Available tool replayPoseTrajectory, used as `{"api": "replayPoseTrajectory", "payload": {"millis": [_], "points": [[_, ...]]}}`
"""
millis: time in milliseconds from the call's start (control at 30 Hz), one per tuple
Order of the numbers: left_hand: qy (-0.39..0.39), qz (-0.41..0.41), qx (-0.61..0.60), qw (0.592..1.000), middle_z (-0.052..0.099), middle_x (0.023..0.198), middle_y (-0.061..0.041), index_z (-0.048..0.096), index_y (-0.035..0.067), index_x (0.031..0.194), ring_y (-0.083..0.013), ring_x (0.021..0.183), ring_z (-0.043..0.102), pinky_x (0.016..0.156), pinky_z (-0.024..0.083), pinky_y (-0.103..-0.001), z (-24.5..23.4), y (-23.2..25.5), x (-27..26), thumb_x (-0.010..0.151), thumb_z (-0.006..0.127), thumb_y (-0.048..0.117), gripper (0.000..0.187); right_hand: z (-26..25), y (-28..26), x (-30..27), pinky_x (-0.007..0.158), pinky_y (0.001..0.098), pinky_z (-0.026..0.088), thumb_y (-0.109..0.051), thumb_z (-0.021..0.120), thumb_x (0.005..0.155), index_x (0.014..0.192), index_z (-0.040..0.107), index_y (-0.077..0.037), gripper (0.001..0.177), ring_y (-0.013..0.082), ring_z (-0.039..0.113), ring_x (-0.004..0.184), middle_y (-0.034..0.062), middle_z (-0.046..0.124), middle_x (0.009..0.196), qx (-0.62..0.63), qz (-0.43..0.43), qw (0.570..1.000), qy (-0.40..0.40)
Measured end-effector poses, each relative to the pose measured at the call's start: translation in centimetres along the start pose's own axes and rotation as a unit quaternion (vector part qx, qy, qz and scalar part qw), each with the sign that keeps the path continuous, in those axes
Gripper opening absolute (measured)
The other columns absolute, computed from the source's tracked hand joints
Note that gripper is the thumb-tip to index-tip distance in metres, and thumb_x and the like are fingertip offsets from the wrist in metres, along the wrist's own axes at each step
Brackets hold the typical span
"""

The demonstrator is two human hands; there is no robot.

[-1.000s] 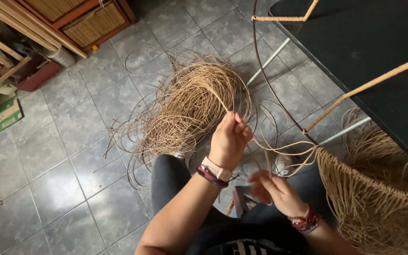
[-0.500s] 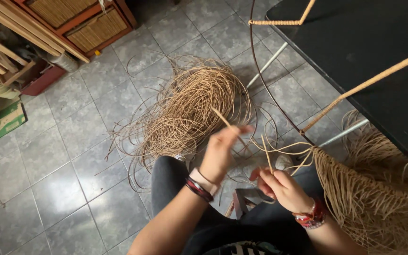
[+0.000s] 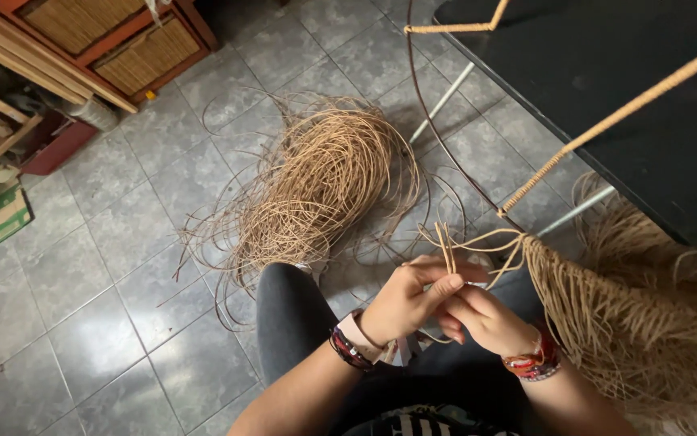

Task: Weaving natural fibers around a frame to create a decorative object

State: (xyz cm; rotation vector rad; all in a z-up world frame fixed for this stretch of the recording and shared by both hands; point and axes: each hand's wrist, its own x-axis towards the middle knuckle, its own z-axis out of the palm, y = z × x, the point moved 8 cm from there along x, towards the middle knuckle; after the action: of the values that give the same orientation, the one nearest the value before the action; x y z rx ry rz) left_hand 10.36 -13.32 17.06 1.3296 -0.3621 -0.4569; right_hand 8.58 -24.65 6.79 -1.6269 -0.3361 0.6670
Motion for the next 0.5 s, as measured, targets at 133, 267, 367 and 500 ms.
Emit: {"api": "replayPoseTrajectory", "payload": {"millis": [133,267,367,500], "points": [[0.052,0.02,0.014,0.998,0.065,0.116,-0.019,0.071,0.003,0.117,-0.0265,0.086,0.07,0.071,0.061,-0.036,-0.1,0.4,0.6,0.105,0.056,0.029,0.032,-0.8,-2.9,-1.2,0.037,0.028,0.055,-0.009,0.053,0.104,0.092,0.068,0.006,0.024,0.0172,0.062,0.042,0.0125,0.065,0.057,0.016,-0.061,0.996,0.064],[0.203,0.072,0.02,0.976,0.075,0.099,-0.014,0.077,0.003,0.102,-0.0226,0.099,0.065,0.097,0.049,-0.039,-4.7,0.6,0.9,0.107,0.056,0.032,0.036,-4.1,-2.8,-5.8,0.045,0.0207,0.05,-0.008,0.058,0.1,0.105,0.072,0.004,0.019,0.0075,0.056,0.056,0.0067,0.065,0.07,0.024,0.001,0.977,0.214],[0.264,0.078,0.05,0.96,0.067,0.09,-0.006,0.07,0.008,0.092,-0.0179,0.089,0.058,0.085,0.043,-0.033,-8.0,0.0,-0.3,0.107,0.051,0.037,0.039,-6.8,-4.3,-9.1,0.063,0.0201,0.052,-0.013,0.062,0.097,0.103,0.079,0.0,0.023,0.0066,0.064,0.072,0.0043,0.078,0.085,-0.084,0.082,0.951,0.287],[0.148,0.157,0.409,0.887,0.057,0.059,-0.006,0.059,0.01,0.066,-0.0245,0.055,0.052,0.059,0.04,-0.042,-2.8,5.7,-2.5,0.105,0.048,0.042,0.051,-7.6,-6.6,-10.3,0.038,0.0228,0.025,-0.019,0.065,0.094,0.1,0.086,-0.012,0.024,0.0042,0.035,0.04,-0.0057,0.082,0.069,-0.225,0.051,0.938,0.26]]}}
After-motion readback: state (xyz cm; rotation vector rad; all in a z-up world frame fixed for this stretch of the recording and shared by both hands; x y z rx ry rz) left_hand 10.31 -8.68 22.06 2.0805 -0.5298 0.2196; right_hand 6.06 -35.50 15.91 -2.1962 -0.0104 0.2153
